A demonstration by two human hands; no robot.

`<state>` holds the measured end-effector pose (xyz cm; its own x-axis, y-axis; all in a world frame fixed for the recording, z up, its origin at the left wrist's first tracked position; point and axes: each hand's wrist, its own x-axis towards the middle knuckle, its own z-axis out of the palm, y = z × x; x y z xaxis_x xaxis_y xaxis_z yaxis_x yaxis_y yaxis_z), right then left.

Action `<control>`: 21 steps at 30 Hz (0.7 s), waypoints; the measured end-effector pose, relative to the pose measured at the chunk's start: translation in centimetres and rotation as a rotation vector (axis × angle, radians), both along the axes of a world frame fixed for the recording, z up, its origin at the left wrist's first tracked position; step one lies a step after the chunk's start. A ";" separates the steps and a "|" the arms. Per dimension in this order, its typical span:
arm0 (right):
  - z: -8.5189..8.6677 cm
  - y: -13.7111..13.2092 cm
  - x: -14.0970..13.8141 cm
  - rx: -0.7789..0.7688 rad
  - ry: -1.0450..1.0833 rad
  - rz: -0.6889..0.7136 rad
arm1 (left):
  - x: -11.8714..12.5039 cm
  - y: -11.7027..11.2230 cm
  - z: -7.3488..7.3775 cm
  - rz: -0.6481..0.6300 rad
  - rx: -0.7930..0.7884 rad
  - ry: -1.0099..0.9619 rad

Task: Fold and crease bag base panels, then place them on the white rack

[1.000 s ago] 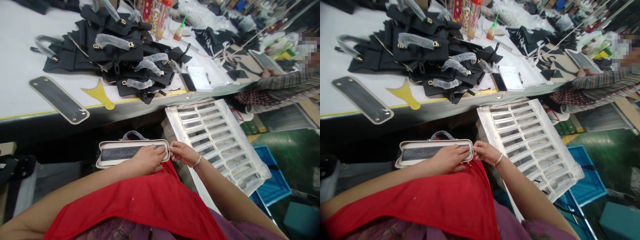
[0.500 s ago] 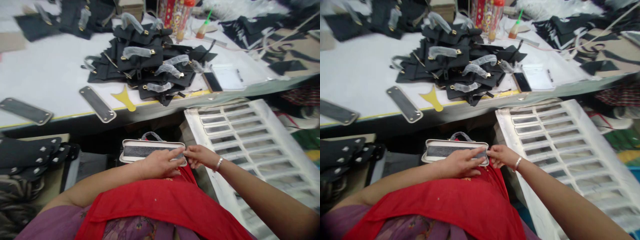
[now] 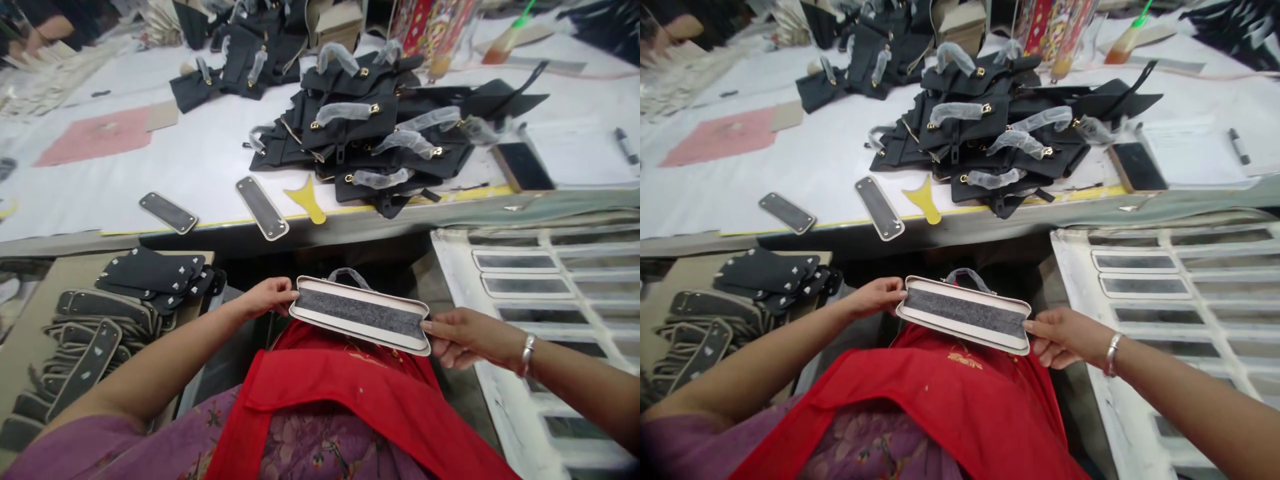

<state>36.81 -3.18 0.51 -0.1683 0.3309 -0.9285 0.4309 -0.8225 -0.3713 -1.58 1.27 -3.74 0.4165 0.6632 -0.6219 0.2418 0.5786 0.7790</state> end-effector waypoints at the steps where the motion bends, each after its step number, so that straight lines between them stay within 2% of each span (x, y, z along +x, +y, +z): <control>1: -0.1 0.0 -0.1 0.000 -0.004 -0.025 | 0.3 0.1 0.3 -0.004 -0.003 0.008; 5: -0.3 -0.2 -0.5 0.002 -0.023 -0.150 | 0.8 0.9 1.5 -0.011 -0.077 0.040; 10: -0.1 -0.4 -1.2 0.039 -0.039 -0.258 | 0.6 1.4 1.2 -0.036 -0.164 0.053; 12: -0.2 -0.7 -1.3 0.093 -0.061 -0.277 | 0.5 1.9 1.4 -0.100 -0.161 0.097; 14: -0.1 -1.2 -1.2 0.163 -0.107 -0.241 | 0.6 2.8 2.1 -0.256 -0.128 0.188; 15: -0.1 -1.4 -1.0 0.198 -0.133 -0.188 | 0.8 3.4 2.6 -0.361 -0.069 0.253; 17: 0.1 -1.7 -0.7 0.320 -0.191 -0.034 | 1.6 4.4 3.9 -0.545 0.161 0.385; 19: 0.3 -1.8 -0.4 0.562 -0.265 0.098 | 3.3 5.0 4.9 -0.600 0.478 0.462; 21: 0.2 -1.5 -0.4 0.885 -0.311 0.172 | 6.0 5.0 5.3 -0.584 0.723 0.427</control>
<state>36.39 -4.66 0.72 -0.0677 0.9286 -0.3649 0.7044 -0.2145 -0.6766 4.39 6.28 1.53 0.6323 0.7031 -0.3254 0.6747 -0.2933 0.6773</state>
